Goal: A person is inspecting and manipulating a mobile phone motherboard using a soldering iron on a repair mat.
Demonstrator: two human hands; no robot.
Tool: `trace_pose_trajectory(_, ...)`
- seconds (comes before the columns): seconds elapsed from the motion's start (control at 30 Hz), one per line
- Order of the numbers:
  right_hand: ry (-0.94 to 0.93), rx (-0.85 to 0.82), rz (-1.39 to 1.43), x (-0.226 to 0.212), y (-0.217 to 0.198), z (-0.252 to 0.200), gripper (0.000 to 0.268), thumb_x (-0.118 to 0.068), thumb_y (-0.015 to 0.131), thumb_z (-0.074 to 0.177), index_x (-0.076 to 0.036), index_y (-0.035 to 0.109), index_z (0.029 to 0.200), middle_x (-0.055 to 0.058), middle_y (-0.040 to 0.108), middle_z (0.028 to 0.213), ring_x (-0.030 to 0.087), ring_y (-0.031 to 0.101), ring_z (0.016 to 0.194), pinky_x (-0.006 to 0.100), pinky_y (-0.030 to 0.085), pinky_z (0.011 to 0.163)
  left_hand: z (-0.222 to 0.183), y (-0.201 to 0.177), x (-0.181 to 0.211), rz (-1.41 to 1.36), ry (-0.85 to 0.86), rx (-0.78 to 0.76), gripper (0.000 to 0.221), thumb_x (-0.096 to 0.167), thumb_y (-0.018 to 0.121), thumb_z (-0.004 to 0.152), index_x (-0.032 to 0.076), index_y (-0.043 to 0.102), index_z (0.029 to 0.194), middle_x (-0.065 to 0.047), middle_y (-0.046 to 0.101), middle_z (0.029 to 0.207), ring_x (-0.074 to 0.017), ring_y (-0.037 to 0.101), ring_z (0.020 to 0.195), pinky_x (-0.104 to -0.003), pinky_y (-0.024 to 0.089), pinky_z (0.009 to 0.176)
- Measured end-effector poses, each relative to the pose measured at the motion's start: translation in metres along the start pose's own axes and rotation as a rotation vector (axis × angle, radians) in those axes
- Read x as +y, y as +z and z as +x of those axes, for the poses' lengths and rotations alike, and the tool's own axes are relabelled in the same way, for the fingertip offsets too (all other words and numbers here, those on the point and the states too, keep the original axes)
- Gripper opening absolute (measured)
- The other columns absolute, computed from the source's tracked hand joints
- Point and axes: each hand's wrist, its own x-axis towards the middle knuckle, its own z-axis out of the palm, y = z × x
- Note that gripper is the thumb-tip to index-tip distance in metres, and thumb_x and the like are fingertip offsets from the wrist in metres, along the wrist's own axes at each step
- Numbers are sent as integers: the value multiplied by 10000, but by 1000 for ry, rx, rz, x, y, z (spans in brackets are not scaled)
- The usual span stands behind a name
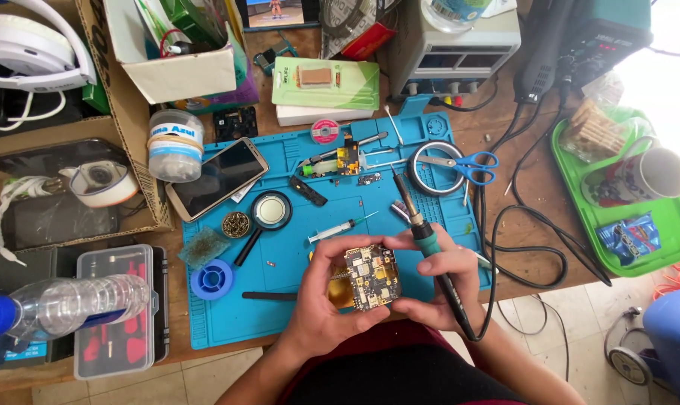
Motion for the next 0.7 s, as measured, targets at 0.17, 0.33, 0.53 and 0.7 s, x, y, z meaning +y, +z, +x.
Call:
trace_pose_trajectory(0.17, -3, -1, 81, -8, -7, -2, 383, -313, 833, 1097, -266, 575, 1376, 203, 774, 1439, 371, 777, 1342, 530, 648, 1159, 3, 0, 1, -60, 74, 8, 757, 399, 931, 986, 102, 512, 1542, -257, 643, 1579, -380, 653, 1519, -469, 643, 1177)
trace_pose_trajectory(0.33, -32, -6, 44, -11, -14, -3, 276, -337, 771, 1130, -273, 589, 1327, 187, 796, 1385, 347, 821, 1247, 516, 627, 1084, 5, 3, 1, -115, 113, -62, 718, 396, 910, 991, 102, 532, 1526, -232, 628, 1557, -380, 620, 1524, -502, 606, 1208)
trace_pose_trajectory(0.53, -49, 64, -83, 1, -34, -1, 223, -425, 514, 1279, -235, 630, 1292, 176, 872, 1205, 286, 798, 993, 452, 593, 974, 4, 3, -7, -97, 116, -187, 698, 331, 917, 986, 128, 532, 1531, -241, 652, 1532, -378, 630, 1500, -510, 606, 1223)
trace_pose_trajectory(0.7, -106, 41, -674, -1, -73, 3, 213, -296, 521, 1272, -218, 662, 1411, 108, 903, 1183, 255, 915, 1060, 471, 645, 1063, 2, 2, -14, -28, 120, -148, 721, 349, 907, 958, 176, 514, 1537, -190, 677, 1522, -323, 647, 1464, -492, 628, 1198)
